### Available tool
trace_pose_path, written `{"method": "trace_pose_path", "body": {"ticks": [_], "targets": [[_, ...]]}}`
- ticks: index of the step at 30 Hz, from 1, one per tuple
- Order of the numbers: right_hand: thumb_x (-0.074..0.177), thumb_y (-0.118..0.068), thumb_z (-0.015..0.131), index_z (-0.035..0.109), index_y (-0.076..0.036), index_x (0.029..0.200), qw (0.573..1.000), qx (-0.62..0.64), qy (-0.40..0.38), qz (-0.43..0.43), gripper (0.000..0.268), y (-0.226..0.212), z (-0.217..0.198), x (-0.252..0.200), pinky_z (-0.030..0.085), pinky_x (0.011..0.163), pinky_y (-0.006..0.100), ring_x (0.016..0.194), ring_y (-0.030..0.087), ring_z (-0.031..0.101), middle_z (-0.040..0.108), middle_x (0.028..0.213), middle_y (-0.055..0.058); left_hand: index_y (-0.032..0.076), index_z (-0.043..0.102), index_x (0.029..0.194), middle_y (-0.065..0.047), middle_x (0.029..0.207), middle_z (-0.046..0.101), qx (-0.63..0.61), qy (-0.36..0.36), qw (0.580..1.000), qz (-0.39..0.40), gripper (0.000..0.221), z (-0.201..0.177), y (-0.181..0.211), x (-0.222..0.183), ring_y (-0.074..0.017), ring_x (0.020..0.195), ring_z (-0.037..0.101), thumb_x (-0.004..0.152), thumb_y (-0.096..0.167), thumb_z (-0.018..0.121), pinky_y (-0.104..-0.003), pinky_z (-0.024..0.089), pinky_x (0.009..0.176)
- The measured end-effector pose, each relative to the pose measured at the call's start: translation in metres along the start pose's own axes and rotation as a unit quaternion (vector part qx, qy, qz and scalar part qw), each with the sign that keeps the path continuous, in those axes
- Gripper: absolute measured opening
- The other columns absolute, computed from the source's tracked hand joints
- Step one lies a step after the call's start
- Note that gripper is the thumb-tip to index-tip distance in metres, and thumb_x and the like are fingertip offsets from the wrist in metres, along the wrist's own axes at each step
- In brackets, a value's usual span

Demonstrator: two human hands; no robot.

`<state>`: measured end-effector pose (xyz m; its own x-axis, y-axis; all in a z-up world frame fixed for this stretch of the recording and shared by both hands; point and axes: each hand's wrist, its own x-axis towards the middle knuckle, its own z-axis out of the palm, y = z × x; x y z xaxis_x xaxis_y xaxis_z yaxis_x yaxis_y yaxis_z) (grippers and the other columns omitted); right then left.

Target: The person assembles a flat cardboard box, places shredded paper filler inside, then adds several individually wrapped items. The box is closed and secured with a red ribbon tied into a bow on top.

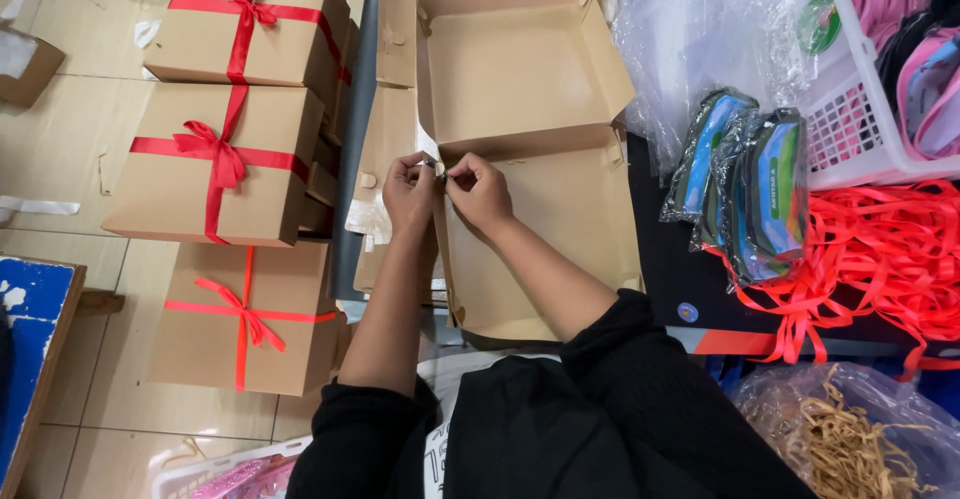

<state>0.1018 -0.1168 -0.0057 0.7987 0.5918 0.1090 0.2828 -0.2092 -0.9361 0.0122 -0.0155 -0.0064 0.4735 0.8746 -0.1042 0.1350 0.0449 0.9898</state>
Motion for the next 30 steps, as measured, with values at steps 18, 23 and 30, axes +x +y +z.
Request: {"method": "trace_pose_path", "body": {"ticks": [18,23,30], "targets": [[0.091,-0.011,0.069,0.080,-0.010,0.099,0.977,0.199,-0.065,0.029,0.013,0.000,-0.008,0.010,0.059,0.063,0.023,0.073,0.004,0.063,0.074,0.078,0.003,0.015,0.073,0.109,0.001,0.080,0.075,0.005,0.014,1.000,0.025,0.023,0.005,-0.010,0.005,-0.0054,0.063,0.062,0.087,0.016,0.072,-0.021,0.048,0.058],[0.090,-0.012,0.074,0.079,-0.007,0.102,0.963,0.238,-0.091,0.084,0.014,-0.009,-0.016,0.012,0.060,0.063,0.020,0.069,0.005,0.066,0.074,0.076,0.004,0.015,0.072,0.113,0.000,0.086,0.077,-0.017,-0.029,0.999,0.031,0.030,-0.003,0.000,0.000,-0.0057,0.068,0.064,0.084,0.016,0.079,-0.020,0.051,0.062],[0.088,-0.012,0.078,0.079,-0.007,0.105,0.968,0.213,-0.117,0.065,0.017,-0.006,-0.019,0.015,0.059,0.071,0.020,0.075,0.004,0.066,0.076,0.082,0.004,0.013,0.070,0.117,-0.003,0.087,0.076,-0.029,-0.039,0.998,0.038,0.034,-0.005,-0.008,0.002,-0.0081,0.073,0.067,0.085,0.016,0.080,-0.022,0.053,0.064]]}}
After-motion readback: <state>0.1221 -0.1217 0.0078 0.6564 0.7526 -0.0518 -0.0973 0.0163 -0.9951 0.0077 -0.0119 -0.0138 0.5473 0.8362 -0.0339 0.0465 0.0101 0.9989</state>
